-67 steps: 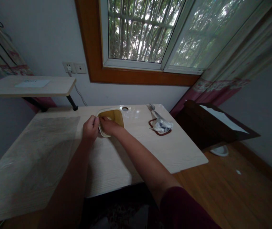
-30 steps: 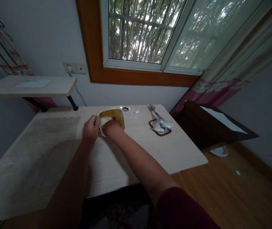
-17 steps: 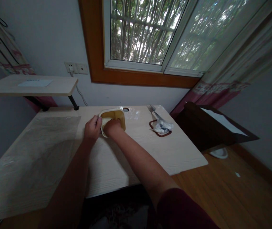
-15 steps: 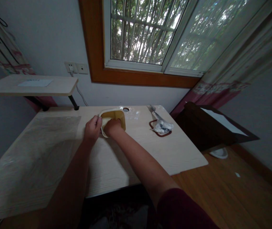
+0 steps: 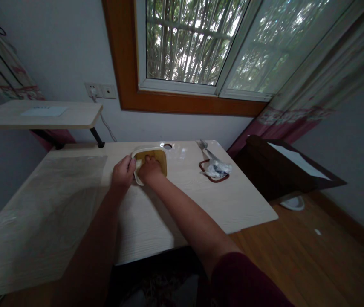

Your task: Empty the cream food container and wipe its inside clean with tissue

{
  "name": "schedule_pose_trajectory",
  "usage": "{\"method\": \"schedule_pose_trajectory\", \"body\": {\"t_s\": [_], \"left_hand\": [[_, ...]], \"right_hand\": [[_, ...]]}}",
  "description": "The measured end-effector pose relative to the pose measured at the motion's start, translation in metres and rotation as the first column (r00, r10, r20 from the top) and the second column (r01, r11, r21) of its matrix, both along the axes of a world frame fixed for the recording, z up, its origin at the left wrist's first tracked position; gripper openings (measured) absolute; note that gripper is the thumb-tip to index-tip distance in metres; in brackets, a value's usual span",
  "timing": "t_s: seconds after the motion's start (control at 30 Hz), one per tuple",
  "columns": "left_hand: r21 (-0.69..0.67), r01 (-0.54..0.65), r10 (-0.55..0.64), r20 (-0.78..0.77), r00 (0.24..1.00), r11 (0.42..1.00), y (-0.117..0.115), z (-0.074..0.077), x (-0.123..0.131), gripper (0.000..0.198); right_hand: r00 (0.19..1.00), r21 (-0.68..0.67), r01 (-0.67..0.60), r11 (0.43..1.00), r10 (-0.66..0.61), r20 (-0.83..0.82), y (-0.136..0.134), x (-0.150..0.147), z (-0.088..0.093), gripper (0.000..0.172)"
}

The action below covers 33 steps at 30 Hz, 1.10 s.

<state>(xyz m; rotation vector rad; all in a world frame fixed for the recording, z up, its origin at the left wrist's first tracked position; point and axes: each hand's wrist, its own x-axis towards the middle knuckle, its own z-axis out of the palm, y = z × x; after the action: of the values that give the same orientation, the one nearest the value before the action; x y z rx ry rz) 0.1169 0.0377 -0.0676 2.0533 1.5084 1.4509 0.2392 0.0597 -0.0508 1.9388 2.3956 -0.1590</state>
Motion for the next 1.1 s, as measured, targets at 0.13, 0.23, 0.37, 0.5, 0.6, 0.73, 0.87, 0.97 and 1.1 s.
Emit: {"method": "schedule_pose_trajectory", "body": {"t_s": [0.13,0.23,0.37,0.5,0.6,0.73,0.87,0.97,1.1], "left_hand": [[0.046,-0.011,0.013,-0.036,0.999,0.999,0.001,-0.002,0.0,0.031],[0.054,-0.015,0.017,-0.037,0.999,0.998,0.003,-0.003,0.0,0.031],[0.035,-0.015,0.017,-0.035,0.999,0.999,0.004,-0.004,0.0,0.031],[0.022,-0.032,0.032,-0.009,0.999,0.999,0.004,-0.004,0.0,0.031],[0.002,-0.031,0.03,0.012,0.999,1.0,0.004,-0.004,0.0,0.03],[-0.025,-0.027,0.027,0.029,0.999,0.999,0.005,-0.005,-0.001,0.031],[-0.022,-0.011,0.011,0.029,1.0,1.0,0.006,-0.006,-0.003,0.03],[-0.033,0.015,-0.014,0.033,0.999,0.999,0.007,-0.008,-0.005,0.03],[-0.042,0.019,-0.017,0.045,0.999,0.999,0.007,-0.009,-0.006,0.03]], "right_hand": [[1.0,0.043,0.027,0.999,-0.027,-0.006,-0.002,-0.003,-0.001,0.045],[0.997,0.064,0.068,0.996,-0.066,-0.039,-0.002,-0.003,-0.002,0.044],[0.99,0.006,0.117,0.993,-0.116,-0.086,0.002,-0.002,-0.007,0.045],[0.998,-0.023,0.046,0.999,-0.047,-0.051,0.005,0.0,-0.007,0.044],[0.999,-0.037,0.007,0.999,-0.009,-0.042,0.006,0.003,-0.004,0.043],[0.998,-0.05,-0.038,0.998,0.035,-0.056,0.007,0.006,0.0,0.045],[0.987,-0.064,-0.144,0.988,0.139,-0.081,0.011,0.007,-0.004,0.042],[0.974,-0.073,-0.211,0.975,0.203,-0.098,0.014,0.007,-0.007,0.04],[0.966,-0.081,-0.242,0.967,0.233,-0.114,0.014,0.008,-0.006,0.037]]}}
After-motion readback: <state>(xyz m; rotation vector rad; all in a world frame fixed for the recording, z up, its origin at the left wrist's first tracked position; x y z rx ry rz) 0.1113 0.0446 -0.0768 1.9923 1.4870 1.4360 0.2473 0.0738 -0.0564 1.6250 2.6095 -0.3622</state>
